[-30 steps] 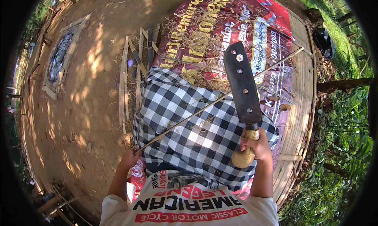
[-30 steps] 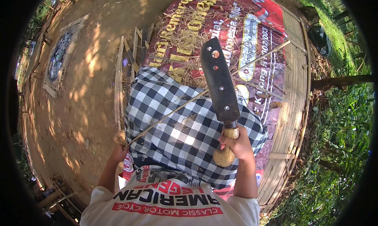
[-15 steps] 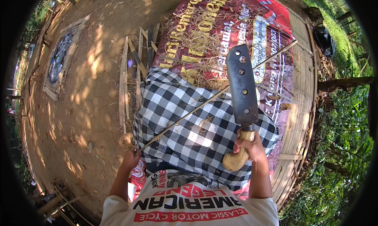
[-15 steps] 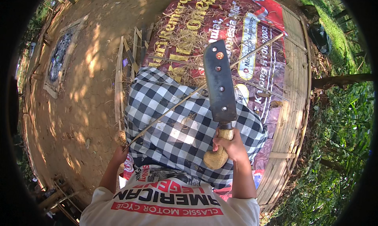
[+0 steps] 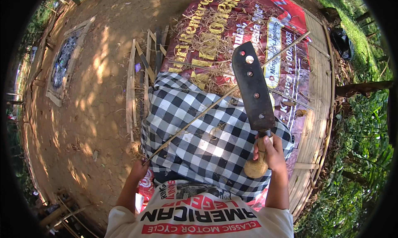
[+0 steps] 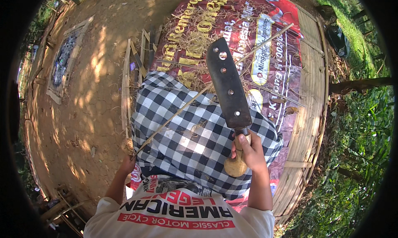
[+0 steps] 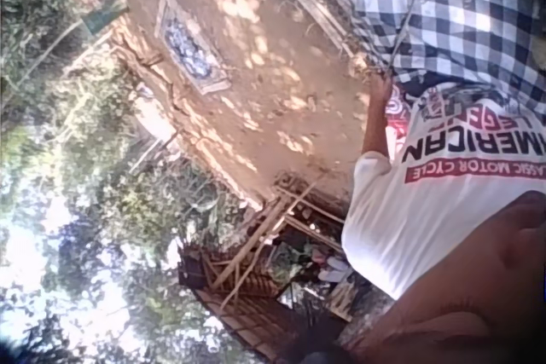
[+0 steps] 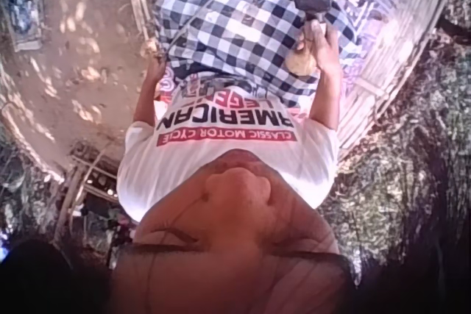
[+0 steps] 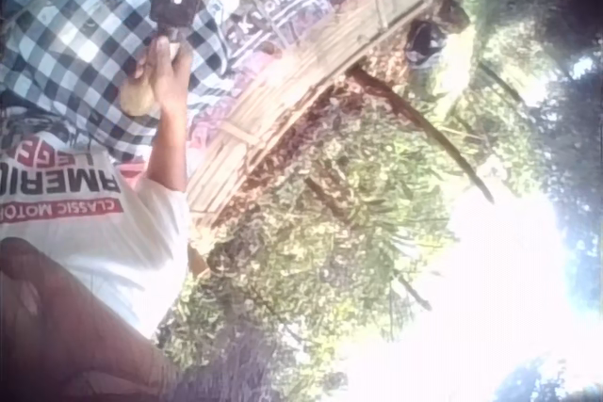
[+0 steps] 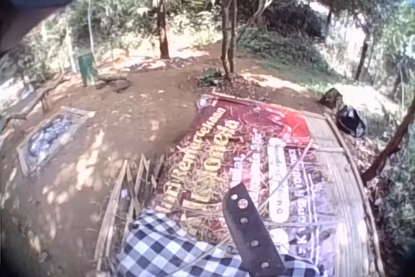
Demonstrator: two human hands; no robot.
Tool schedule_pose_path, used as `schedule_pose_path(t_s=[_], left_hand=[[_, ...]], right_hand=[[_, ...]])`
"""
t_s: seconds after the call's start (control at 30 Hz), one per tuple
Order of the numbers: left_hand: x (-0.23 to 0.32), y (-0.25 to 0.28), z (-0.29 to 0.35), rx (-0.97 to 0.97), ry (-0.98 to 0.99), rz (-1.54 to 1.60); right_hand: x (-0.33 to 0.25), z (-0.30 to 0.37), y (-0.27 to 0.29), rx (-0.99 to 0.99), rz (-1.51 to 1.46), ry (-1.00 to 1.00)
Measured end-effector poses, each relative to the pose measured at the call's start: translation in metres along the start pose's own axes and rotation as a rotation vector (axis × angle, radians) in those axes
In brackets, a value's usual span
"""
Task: The person shaves a long piece of wood using a large blade, scraping the surface repeatedly to smooth or thin it.
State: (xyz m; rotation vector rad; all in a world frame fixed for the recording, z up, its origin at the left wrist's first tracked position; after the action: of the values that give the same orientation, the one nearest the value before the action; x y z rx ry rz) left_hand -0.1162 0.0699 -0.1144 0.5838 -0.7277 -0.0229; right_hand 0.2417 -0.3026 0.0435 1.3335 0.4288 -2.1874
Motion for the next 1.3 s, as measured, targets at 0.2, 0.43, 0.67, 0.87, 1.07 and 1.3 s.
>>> schedule_pose_path(t_s=[0.2, 0.43, 0.67, 0.87, 1.07, 1.3], left_hand=[[0.002, 0.000, 0.003, 0.015, -0.009, 0.038], [-0.002, 0.001, 0.001, 0.066, -0.063, 0.014], [-0.016, -0.006, 0.001, 0.039, -0.043, 0.111], [0.011, 0.006, 0.004, -0.019, 0.014, -0.064], [-0.023, -0.006, 0.003, 0.077, -0.014, 0.029], [0.027, 0.004, 0.015, -0.067, 0.119, -0.046]], right_hand=[[0.010, 0.007, -0.020, -0.093, 0.104, -0.043], [0.011, 0.005, -0.032, -0.078, 0.090, -0.093], [0.001, 0.008, -0.021, -0.028, 0.059, -0.007], [0.033, 0.023, -0.048, -0.234, 0.163, -0.192], [0.012, 0.010, -0.043, -0.122, 0.132, -0.054], [0.028, 0.009, -0.056, -0.103, 0.078, -0.064]])
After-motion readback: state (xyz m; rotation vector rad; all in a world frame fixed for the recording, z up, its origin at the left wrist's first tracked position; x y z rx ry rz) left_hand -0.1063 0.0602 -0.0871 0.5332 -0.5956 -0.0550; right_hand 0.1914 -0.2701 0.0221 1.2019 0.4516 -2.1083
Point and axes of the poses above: each hand's wrist, its own z-axis away from the middle knuckle, its own y-axis out of the back of the hand, x = y × z, the point moved 6 cm from there along -z, towards the middle knuckle, and after that the axes turned 12 degrees about z, right-handed, at the moved point
